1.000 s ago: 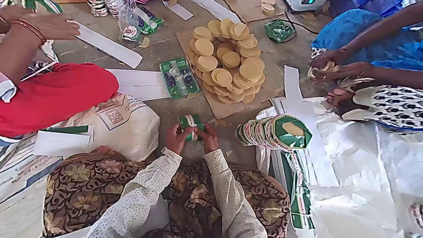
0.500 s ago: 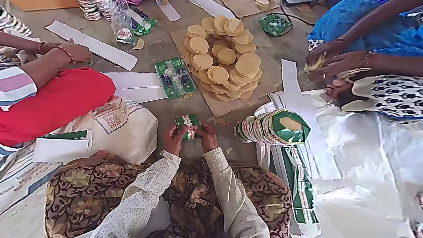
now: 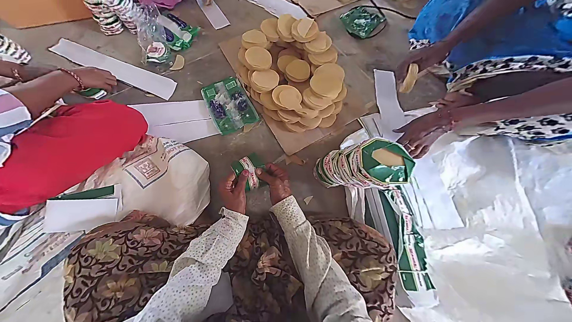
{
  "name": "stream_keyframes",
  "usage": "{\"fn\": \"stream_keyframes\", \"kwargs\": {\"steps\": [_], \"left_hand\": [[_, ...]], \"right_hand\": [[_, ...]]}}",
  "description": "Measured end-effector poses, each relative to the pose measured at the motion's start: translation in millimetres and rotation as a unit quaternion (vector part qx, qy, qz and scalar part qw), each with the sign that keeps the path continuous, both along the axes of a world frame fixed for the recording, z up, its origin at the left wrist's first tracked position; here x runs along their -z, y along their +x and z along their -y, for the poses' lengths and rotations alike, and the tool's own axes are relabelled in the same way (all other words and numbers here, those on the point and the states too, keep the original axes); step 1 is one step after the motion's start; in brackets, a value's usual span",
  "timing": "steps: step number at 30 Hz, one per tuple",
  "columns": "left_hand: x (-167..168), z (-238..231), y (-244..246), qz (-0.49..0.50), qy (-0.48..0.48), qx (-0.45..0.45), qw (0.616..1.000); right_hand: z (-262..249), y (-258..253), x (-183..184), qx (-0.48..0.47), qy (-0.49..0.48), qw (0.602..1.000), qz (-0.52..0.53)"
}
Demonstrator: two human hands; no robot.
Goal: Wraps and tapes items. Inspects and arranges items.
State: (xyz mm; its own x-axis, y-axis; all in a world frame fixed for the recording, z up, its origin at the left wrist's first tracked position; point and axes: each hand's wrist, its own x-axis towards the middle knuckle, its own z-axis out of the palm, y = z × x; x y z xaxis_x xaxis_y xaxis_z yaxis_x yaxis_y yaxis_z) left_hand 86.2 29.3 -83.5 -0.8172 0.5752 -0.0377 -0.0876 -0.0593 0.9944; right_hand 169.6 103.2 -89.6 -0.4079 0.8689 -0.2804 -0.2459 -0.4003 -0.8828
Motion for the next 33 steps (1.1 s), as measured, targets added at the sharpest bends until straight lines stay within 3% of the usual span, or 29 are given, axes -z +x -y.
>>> {"fn": "stream_keyframes", "kwargs": {"steps": [5,11,24,33], "left_hand": [[14.5,15.8,2.1,-0.084,0.065,-0.057,0.993],[17.7,25.0,2.7,-0.011,0.048,-0.065,0.997],[19.9,19.7,4.4,-0.010,0.048,-0.044,0.998],[22.2,18.9,-0.1,-0.017,0.062,-0.042,0.997]], "right_hand": [[1.6,-4.0,1.9,-0.056,0.052,0.997,-0.025],[-11.2,-7.1,15.1,-0.157,0.101,0.982,-0.003],[-8.6,-11.1,6.1,-0.132,0.086,0.986,0.058],[-10.6,-7.9,5.3,-0.155,0.095,0.983,0.028]]}}
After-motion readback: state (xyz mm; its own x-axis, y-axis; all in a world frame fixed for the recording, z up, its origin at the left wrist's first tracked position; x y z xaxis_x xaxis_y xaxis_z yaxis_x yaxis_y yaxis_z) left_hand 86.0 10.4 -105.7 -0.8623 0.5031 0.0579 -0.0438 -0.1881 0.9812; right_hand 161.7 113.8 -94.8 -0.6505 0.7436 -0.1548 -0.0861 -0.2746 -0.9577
